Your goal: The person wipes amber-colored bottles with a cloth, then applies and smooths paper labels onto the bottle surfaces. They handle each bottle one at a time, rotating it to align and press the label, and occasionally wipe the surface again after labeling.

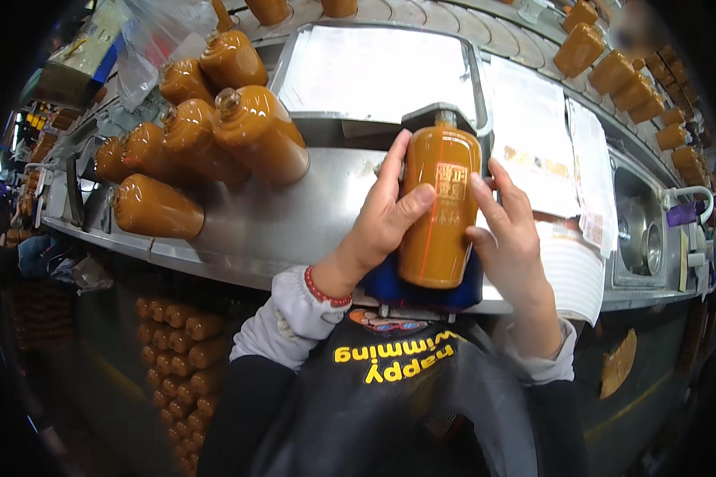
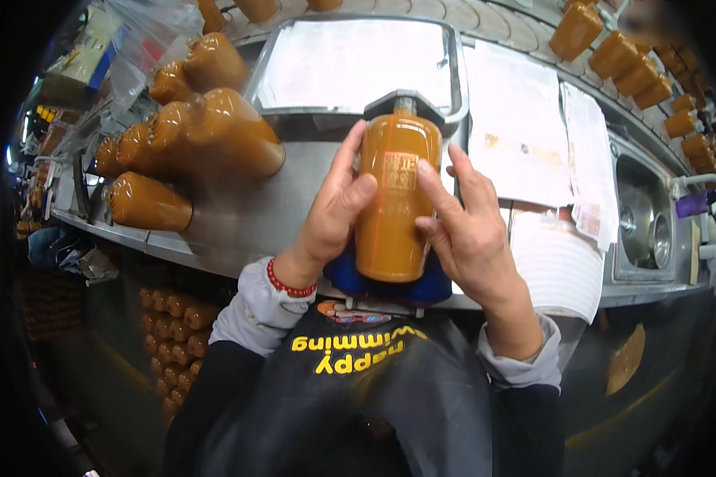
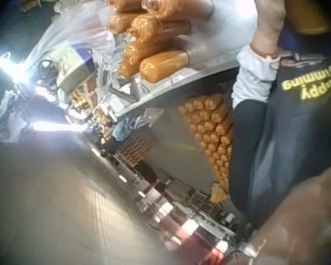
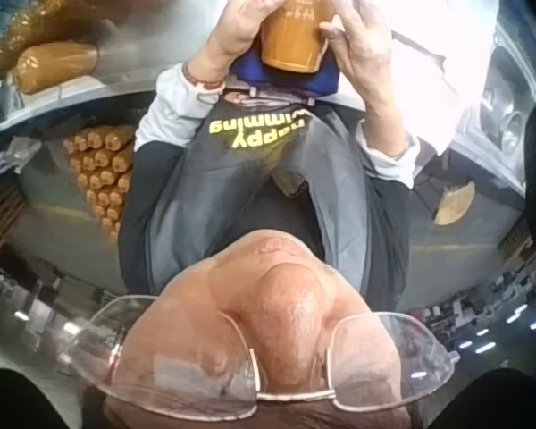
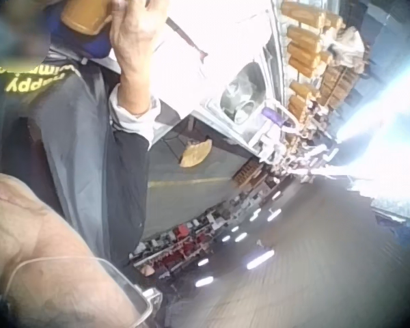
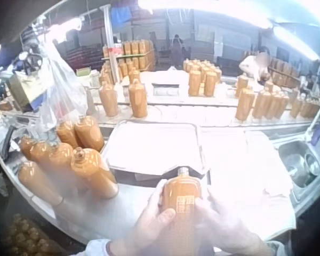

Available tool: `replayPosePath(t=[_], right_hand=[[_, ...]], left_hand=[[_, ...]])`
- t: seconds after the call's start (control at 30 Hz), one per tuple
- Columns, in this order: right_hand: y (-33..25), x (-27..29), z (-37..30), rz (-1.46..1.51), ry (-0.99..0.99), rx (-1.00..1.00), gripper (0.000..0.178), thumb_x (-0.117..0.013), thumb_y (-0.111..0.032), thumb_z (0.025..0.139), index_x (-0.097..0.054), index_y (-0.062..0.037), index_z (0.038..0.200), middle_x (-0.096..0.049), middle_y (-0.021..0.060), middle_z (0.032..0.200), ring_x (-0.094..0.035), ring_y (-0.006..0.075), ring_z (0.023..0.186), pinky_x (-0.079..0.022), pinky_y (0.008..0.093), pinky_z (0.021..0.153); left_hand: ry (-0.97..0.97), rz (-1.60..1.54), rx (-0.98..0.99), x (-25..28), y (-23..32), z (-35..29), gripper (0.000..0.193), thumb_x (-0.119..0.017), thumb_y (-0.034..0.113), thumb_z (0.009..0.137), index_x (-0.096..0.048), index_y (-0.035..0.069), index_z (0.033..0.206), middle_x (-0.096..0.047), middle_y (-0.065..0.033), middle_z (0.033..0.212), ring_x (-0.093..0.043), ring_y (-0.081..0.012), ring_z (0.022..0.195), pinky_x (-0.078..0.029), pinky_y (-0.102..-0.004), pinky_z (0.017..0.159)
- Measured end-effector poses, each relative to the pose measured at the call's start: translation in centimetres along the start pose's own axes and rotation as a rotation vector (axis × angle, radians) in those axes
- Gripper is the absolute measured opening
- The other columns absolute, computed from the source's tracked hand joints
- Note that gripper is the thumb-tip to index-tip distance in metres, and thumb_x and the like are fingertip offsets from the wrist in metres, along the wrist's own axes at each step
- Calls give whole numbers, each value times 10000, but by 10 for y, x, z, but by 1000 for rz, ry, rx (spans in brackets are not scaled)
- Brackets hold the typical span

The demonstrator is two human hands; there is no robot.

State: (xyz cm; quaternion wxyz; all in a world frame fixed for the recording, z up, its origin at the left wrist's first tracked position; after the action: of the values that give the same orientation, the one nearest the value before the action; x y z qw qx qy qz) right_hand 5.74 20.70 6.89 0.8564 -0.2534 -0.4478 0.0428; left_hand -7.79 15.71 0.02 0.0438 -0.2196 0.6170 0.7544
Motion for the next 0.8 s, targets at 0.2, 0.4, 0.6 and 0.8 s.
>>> replayPosePath(t=[0.2, 0.4, 0.6, 0.8], right_hand=[[7, 16, -8, -8, 128, 0, 548, -649, 45, 892, -516, 1, 1422, -648, 260, 1202, -676, 317, 933, -548, 362, 856], [-5, 49, 28, -35, 47, -50, 184, -694, -46, 899, -573, -3, 1030, -627, 136, 694, -645, 281, 555, -484, 341, 515], [-29, 10, 89, 59, -319, 262, 201, -770, -119, 844, -622, -17, 935, -655, 137, 795, -659, 303, 703, -517, 385, 629], [-28, -11, 110, -63, -470, 225, 219, -761, -139, 837, -613, -32, 957, -676, 148, 804, -672, 371, 761, -538, 421, 668]], left_hand=[[1, 83, 9, -4, 0, -5, 1013, -679, 386, 966, -32, -104, 1571, -306, -254, 1561, -348, -293, 1454, -301, -373, 1188], [2, 113, -14, 0, -4, -3, 1024, -705, 348, 951, -28, -104, 1571, -322, -257, 1550, -361, -294, 1442, -311, -378, 1183], [3, 7, -3, -4, -1, -5, 978, -686, 283, 974, -11, -80, 1582, -326, -221, 1560, -364, -258, 1432, -307, -368, 1181], [-22, 49, -53, -2, -3, -3, 958, -679, 273, 986, -13, -51, 1594, -338, -195, 1565, -376, -230, 1420, -294, -360, 1184]])
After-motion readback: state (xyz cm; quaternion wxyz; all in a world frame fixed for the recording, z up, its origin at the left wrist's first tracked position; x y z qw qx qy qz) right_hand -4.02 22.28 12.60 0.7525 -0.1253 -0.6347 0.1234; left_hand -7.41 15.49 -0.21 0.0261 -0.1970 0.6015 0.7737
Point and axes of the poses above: each hand's wrist, its own z-axis towards the middle knuckle, its own x-axis out of the back of the hand, y = z × x, the point moved 10 cm from there along z, towards the middle knuckle
